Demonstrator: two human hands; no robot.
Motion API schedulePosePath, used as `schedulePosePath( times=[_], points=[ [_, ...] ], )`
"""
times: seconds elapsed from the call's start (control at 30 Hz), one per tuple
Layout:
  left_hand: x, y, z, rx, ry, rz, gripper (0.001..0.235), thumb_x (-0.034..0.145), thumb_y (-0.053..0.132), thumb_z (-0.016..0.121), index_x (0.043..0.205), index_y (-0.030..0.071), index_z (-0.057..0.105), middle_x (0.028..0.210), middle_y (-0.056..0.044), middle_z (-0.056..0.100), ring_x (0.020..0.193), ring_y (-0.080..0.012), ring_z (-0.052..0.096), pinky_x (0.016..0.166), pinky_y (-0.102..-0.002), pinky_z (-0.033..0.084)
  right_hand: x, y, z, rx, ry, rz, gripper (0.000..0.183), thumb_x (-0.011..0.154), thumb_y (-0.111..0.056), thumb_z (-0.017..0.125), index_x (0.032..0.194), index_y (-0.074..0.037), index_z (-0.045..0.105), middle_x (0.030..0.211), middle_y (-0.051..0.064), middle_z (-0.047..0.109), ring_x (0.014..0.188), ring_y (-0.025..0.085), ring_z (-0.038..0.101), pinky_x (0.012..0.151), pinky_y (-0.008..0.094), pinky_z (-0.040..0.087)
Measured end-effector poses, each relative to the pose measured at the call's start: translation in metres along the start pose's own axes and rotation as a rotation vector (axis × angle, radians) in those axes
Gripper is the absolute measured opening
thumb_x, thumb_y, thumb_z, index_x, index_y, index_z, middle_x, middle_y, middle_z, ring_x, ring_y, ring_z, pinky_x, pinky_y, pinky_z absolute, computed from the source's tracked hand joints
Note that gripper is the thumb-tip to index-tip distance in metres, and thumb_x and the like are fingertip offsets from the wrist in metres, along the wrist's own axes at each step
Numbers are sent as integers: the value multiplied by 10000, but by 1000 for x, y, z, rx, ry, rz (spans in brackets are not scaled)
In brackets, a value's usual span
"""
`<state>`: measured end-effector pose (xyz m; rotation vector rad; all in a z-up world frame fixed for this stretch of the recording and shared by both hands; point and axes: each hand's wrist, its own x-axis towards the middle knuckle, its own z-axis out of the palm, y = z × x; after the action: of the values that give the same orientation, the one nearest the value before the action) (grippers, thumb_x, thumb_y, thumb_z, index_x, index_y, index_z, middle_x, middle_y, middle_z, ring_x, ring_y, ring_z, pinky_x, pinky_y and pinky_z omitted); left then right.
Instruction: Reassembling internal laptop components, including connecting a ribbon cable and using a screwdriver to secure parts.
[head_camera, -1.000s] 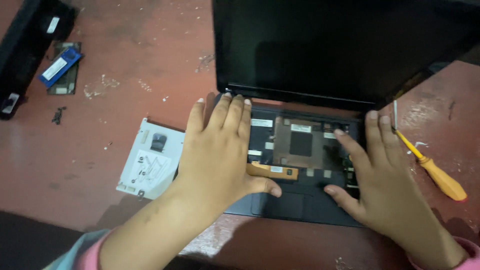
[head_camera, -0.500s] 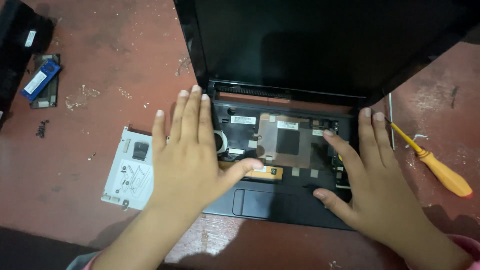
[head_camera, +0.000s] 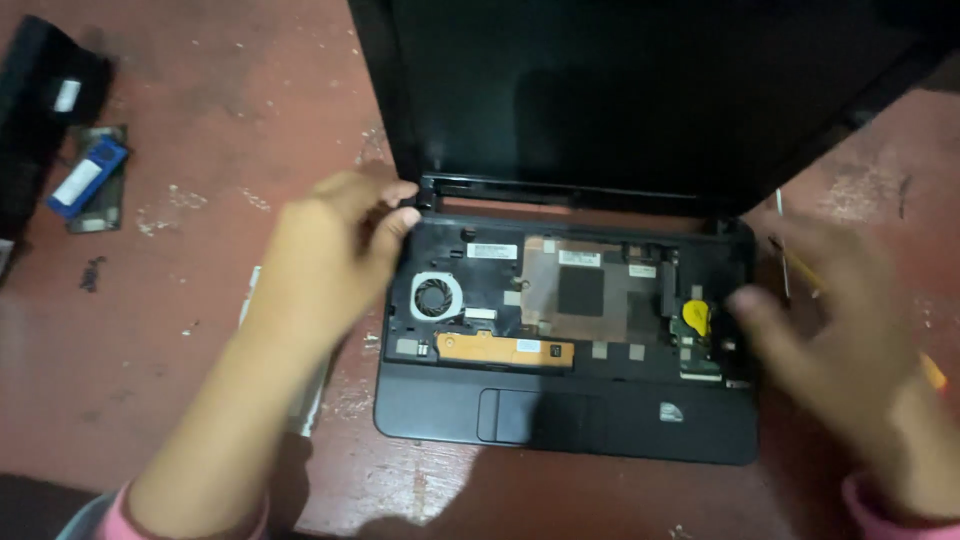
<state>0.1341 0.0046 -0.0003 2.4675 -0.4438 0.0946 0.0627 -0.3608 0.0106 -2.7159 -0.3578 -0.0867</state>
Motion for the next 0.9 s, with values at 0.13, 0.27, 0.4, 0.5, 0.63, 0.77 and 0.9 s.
schedulePosePath(
  times=[0.13,0.27,0.4,0.5,0.63,0.77,0.9],
  points=[
    [18,7,-13,-170,-153,-513,192,855,273,726,1027,196,765,905,4,748,789,-91,660,731,-257,496,3,7,-11,-16,66,121,325,941,-51,628,1261,5,652,1291,183,643,1198,334,570,1009,417,424],
    [37,18,-26,-188,-266,-742,89,855,259,756,889,184,789,701,-14,730,643,-82,608,684,-245,449,5,18,-3,-60,45,57,197,961,-85,637,1126,-12,718,1125,111,689,1115,299,592,1033,401,412],
    [43,13,-24,-95,-318,-741,86,855,286,759,861,208,797,665,14,701,578,-102,534,614,-269,411,8,15,-1,-6,50,107,238,946,-50,660,1164,34,711,1150,159,669,1153,325,566,1032,410,409],
    [47,12,-25,-151,-329,-741,82,844,249,769,862,172,792,663,-19,720,605,-81,618,660,-229,441,11,16,0,26,5,143,347,938,-59,619,1274,18,663,1215,180,642,1189,344,527,1033,425,381],
    [50,16,-24,-115,-375,-796,120,869,275,753,818,168,766,655,-4,714,560,-95,531,597,-264,404,12,29,2,55,-13,131,313,922,-89,626,1215,7,682,1202,157,656,1214,322,545,1077,408,350],
    [40,9,-15,-114,-300,-646,116,871,238,721,791,162,756,749,28,709,670,-110,612,664,-279,478,16,28,-1,122,-54,217,347,888,-116,636,1226,-46,671,1195,108,649,1237,276,496,1064,381,358],
    [20,9,-7,-92,-154,-464,233,890,283,693,708,138,689,599,19,611,564,-96,535,558,-323,414,11,36,4,130,-47,118,318,915,-147,599,1205,-25,646,1238,135,635,1178,304,521,1062,395,310]
  ],
)
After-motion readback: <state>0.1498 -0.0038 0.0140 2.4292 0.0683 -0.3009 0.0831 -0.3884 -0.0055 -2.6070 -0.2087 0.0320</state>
